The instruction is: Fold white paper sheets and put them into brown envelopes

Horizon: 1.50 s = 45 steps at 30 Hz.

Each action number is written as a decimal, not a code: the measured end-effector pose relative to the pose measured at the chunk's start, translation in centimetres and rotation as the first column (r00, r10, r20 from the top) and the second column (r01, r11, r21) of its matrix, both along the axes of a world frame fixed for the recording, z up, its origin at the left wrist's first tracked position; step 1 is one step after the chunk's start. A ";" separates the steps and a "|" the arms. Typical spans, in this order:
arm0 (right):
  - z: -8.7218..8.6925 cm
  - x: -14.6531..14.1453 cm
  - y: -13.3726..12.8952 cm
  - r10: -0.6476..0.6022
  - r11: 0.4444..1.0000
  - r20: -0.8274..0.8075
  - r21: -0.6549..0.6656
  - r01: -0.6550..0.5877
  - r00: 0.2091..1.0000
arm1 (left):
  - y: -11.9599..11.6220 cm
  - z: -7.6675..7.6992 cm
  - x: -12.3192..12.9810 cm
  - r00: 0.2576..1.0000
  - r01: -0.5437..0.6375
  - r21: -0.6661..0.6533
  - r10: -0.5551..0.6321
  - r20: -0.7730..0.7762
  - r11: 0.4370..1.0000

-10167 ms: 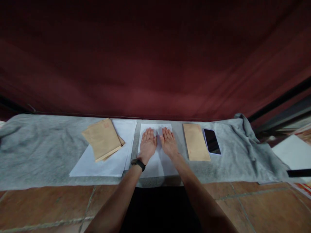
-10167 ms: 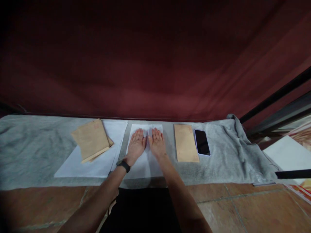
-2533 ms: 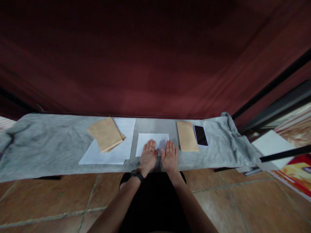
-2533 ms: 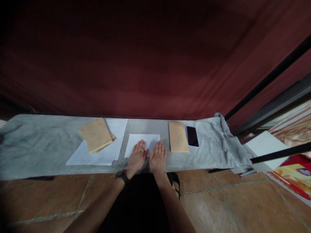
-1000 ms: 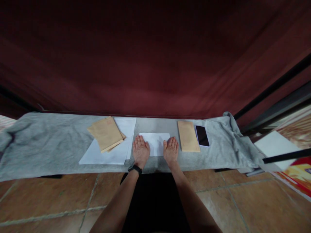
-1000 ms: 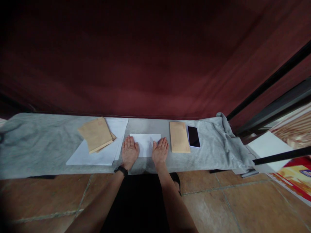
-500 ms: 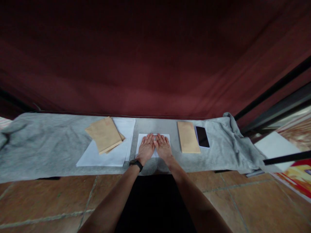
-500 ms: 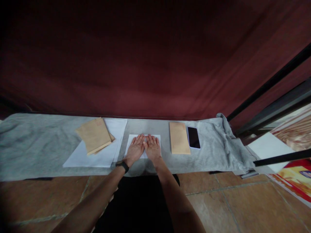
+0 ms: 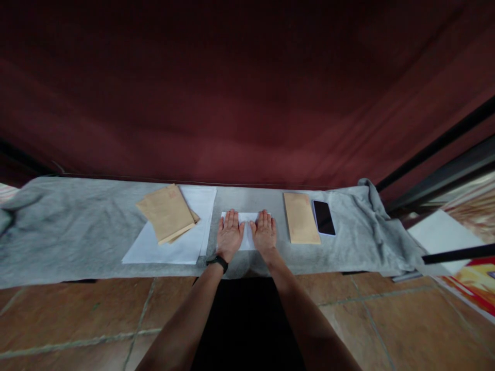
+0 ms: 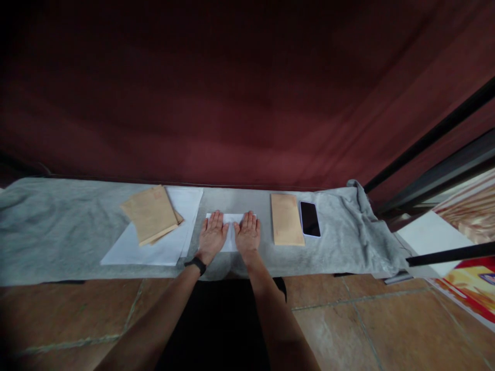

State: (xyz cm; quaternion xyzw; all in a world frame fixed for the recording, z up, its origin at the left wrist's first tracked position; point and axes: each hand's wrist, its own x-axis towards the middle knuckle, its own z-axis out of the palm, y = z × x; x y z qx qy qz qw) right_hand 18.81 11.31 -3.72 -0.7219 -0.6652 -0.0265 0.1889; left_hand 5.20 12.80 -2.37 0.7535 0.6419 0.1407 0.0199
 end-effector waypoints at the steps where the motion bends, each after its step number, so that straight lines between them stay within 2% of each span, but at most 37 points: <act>1: -0.1 0.1 -0.1 -0.015 1.000 0.001 0.007 0.015 1.000 | 0.0 0.0 -0.1 1.000 -0.019 -0.001 0.019 -0.009 1.000; 7: 0.2 1.0 -0.6 -0.072 0.997 -0.004 0.011 0.072 0.997 | -0.3 0.0 -1.0 0.994 -0.107 0.024 0.108 -0.035 0.994; 17: 0.1 2.2 -2.2 -0.115 0.992 -0.067 0.036 0.117 0.991 | -1.6 -0.5 -1.9 0.981 -0.194 0.111 0.189 0.051 0.975; 23: -0.2 3.4 -4.6 -0.093 0.991 -0.093 0.087 0.101 0.991 | -3.7 0.9 -3.1 0.976 -0.156 0.084 0.140 0.169 0.984; 26: -0.1 2.6 -6.6 0.016 0.990 -0.067 0.143 -0.006 0.998 | -4.1 2.1 -3.5 0.942 -0.186 -0.008 0.181 0.282 0.983; 28: 0.0 1.4 -8.0 0.124 0.980 -0.037 0.162 -0.116 0.992 | -3.9 2.9 -3.7 0.871 -0.237 -0.105 0.259 0.418 0.966; 31: 0.3 -0.6 -9.7 0.229 0.963 -0.030 0.154 -0.222 0.973 | -3.2 3.8 -3.9 0.656 -0.256 -0.273 0.374 0.656 0.927; 35: 1.2 -2.3 -10.4 0.311 0.948 -0.122 0.117 -0.297 0.943 | -3.2 5.1 -3.6 0.448 -0.172 -0.342 0.382 0.808 0.924; 37: 2.1 -2.7 -10.0 0.305 0.952 -0.248 0.113 -0.285 0.920 | -3.7 6.3 -3.2 0.267 -0.087 -0.354 0.364 0.892 0.931; 39: 3.4 -2.7 -9.2 0.272 0.962 -0.439 0.133 -0.237 0.856 | -4.3 8.0 -2.7 0.096 0.016 -0.328 0.325 0.941 0.944; 41: 5.1 -2.6 -8.1 0.226 0.974 -0.673 0.162 -0.158 0.705 | -4.8 9.7 -2.3 -0.026 0.111 -0.288 0.292 0.956 0.951; 43: 6.8 -2.4 -7.0 0.154 0.988 -0.883 0.150 -0.045 0.443 | -5.3 10.7 -2.0 -0.133 0.190 -0.286 0.313 0.940 0.939; 45: 8.1 -2.2 -6.3 0.104 0.991 -0.989 0.111 0.069 0.103 | -5.9 10.5 -1.7 -0.169 0.160 -0.362 0.386 0.907 0.919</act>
